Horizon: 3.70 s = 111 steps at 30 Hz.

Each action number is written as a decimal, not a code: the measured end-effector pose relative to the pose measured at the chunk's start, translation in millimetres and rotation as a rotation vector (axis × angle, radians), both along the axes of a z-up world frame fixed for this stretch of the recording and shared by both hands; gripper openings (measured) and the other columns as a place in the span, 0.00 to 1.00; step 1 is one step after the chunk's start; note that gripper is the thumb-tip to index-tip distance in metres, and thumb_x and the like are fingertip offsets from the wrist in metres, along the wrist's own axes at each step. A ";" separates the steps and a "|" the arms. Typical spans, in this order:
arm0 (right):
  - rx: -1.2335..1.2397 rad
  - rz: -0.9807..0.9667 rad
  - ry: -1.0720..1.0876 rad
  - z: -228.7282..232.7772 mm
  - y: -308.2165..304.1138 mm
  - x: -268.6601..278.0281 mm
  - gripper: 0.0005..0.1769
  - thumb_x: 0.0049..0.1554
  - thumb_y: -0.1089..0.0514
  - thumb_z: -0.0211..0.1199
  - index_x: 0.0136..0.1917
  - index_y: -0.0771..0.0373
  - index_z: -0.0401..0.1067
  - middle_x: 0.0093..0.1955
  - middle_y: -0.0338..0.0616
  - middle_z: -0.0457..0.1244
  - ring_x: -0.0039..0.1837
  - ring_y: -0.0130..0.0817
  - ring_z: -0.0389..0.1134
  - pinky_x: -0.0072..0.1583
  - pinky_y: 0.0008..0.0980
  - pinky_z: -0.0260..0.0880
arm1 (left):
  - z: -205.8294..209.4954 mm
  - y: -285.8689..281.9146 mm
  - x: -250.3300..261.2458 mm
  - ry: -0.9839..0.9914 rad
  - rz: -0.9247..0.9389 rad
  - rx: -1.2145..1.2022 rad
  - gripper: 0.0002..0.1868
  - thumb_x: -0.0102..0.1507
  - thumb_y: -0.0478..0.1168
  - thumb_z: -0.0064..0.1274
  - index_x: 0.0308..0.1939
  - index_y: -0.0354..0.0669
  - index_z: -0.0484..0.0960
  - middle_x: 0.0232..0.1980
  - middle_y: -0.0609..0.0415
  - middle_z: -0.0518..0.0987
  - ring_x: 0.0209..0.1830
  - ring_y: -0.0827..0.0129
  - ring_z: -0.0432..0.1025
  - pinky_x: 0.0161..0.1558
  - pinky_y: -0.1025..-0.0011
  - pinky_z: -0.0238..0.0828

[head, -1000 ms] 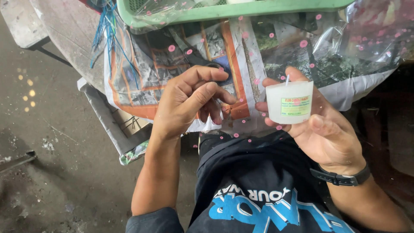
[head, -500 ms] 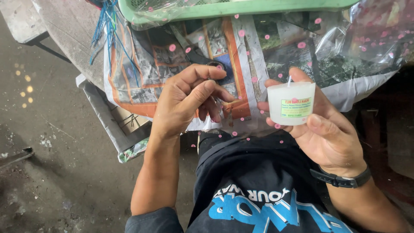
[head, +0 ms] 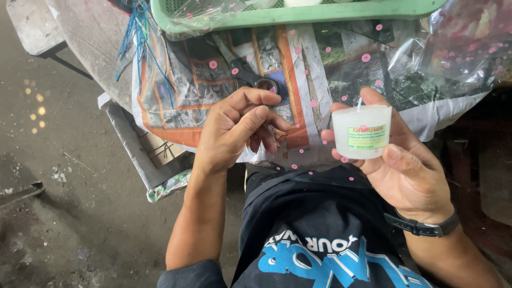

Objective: Wrapping individual white candles in decorative plastic sleeves at a production table.

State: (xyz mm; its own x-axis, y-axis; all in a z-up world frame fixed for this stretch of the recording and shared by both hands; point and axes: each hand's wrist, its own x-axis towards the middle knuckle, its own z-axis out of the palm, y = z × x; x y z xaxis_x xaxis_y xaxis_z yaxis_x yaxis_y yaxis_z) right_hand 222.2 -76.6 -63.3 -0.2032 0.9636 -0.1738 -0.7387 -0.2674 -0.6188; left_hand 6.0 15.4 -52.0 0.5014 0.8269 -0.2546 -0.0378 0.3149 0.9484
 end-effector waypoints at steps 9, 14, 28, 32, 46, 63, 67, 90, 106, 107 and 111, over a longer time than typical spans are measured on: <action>-0.024 -0.011 -0.025 -3.3 2.0 1.4 0.39 0.49 0.55 0.55 0.69 0.60 0.41 0.66 0.65 0.47 0.61 0.61 0.55 0.56 0.39 0.60 | -5.0 -4.8 1.1 -0.028 0.047 -0.013 0.07 0.61 0.38 0.38 0.40 0.39 0.67 0.31 0.47 0.78 0.17 0.70 0.71 0.15 0.87 0.55; -0.039 -0.025 0.005 -4.2 3.4 1.8 0.37 0.49 0.57 0.54 0.69 0.62 0.42 0.65 0.66 0.48 0.61 0.62 0.55 0.57 0.40 0.60 | -10.8 -6.7 1.2 -0.067 0.058 -0.024 0.07 0.61 0.39 0.38 0.40 0.40 0.68 0.32 0.47 0.78 0.17 0.70 0.71 0.15 0.86 0.55; -0.071 -0.036 -0.172 5.7 -1.4 2.9 0.36 0.47 0.58 0.47 0.69 0.63 0.44 0.63 0.64 0.51 0.58 0.61 0.58 0.55 0.41 0.59 | 13.5 15.0 -26.0 0.183 0.374 0.324 0.12 0.60 0.36 0.39 0.45 0.34 0.66 0.37 0.46 0.76 0.29 0.68 0.73 0.26 0.78 0.71; -0.181 -0.036 -0.332 9.2 -2.6 2.6 0.38 0.42 0.56 0.43 0.68 0.60 0.46 0.63 0.66 0.51 0.57 0.63 0.58 0.52 0.41 0.57 | 27.5 49.7 -61.1 0.608 0.779 0.920 0.10 0.61 0.44 0.39 0.36 0.44 0.73 0.30 0.62 0.72 0.28 0.80 0.64 0.31 0.80 0.60; -0.159 -0.053 -0.418 18.3 -13.5 6.7 0.39 0.41 0.55 0.41 0.67 0.60 0.45 0.65 0.68 0.49 0.58 0.65 0.56 0.53 0.45 0.56 | -48.2 157.4 -119.0 0.800 0.895 0.811 0.15 0.61 0.50 0.40 0.49 0.55 0.65 0.47 0.59 0.71 0.46 0.63 0.65 0.41 0.70 0.63; -0.157 -0.067 -0.350 13.0 -11.6 10.5 0.37 0.42 0.55 0.43 0.67 0.61 0.47 0.64 0.66 0.49 0.58 0.65 0.56 0.53 0.43 0.57 | -44.1 160.9 -105.1 0.877 0.994 0.709 0.08 0.54 0.45 0.43 0.32 0.49 0.75 0.21 0.62 0.74 0.16 0.78 0.60 0.16 0.77 0.54; -0.176 -0.088 -0.306 14.2 -10.0 9.3 0.37 0.43 0.59 0.41 0.68 0.62 0.45 0.62 0.69 0.50 0.57 0.67 0.56 0.54 0.45 0.57 | -61.1 162.9 -161.3 1.220 0.708 0.976 0.08 0.53 0.43 0.47 0.25 0.44 0.75 0.29 0.57 0.77 0.27 0.66 0.69 0.28 0.66 0.59; 0.085 0.134 -0.518 34.8 -5.9 5.4 0.24 0.50 0.51 0.50 0.56 0.68 0.60 0.50 0.40 0.59 0.58 0.26 0.56 0.59 0.28 0.56 | 63.2 -4.2 65.5 0.237 -0.598 1.107 0.06 0.59 0.38 0.44 0.29 0.39 0.68 0.55 0.44 0.64 0.64 0.51 0.50 0.66 0.51 0.44; -0.019 0.135 -0.637 20.5 -11.3 11.6 0.37 0.42 0.56 0.54 0.64 0.68 0.50 0.66 0.46 0.51 0.65 0.30 0.51 0.62 0.31 0.54 | 54.7 -11.9 60.7 0.432 -0.555 1.223 0.10 0.56 0.39 0.53 0.37 0.48 0.68 0.60 0.48 0.57 0.66 0.53 0.49 0.67 0.50 0.46; -0.081 0.128 -0.674 17.9 -12.1 12.5 0.39 0.40 0.59 0.55 0.65 0.67 0.49 0.65 0.43 0.52 0.62 0.28 0.55 0.59 0.30 0.58 | 52.8 -12.9 60.8 0.469 -0.554 1.298 0.06 0.60 0.42 0.46 0.34 0.46 0.68 0.59 0.47 0.60 0.65 0.51 0.48 0.65 0.47 0.44; -0.025 0.184 -0.811 25.9 -7.3 8.5 0.42 0.40 0.54 0.56 0.66 0.64 0.48 0.66 0.43 0.52 0.62 0.27 0.55 0.58 0.26 0.57 | 51.8 -12.7 56.1 0.569 -0.618 1.339 0.09 0.56 0.44 0.48 0.39 0.49 0.70 0.63 0.45 0.55 0.66 0.48 0.44 0.65 0.46 0.40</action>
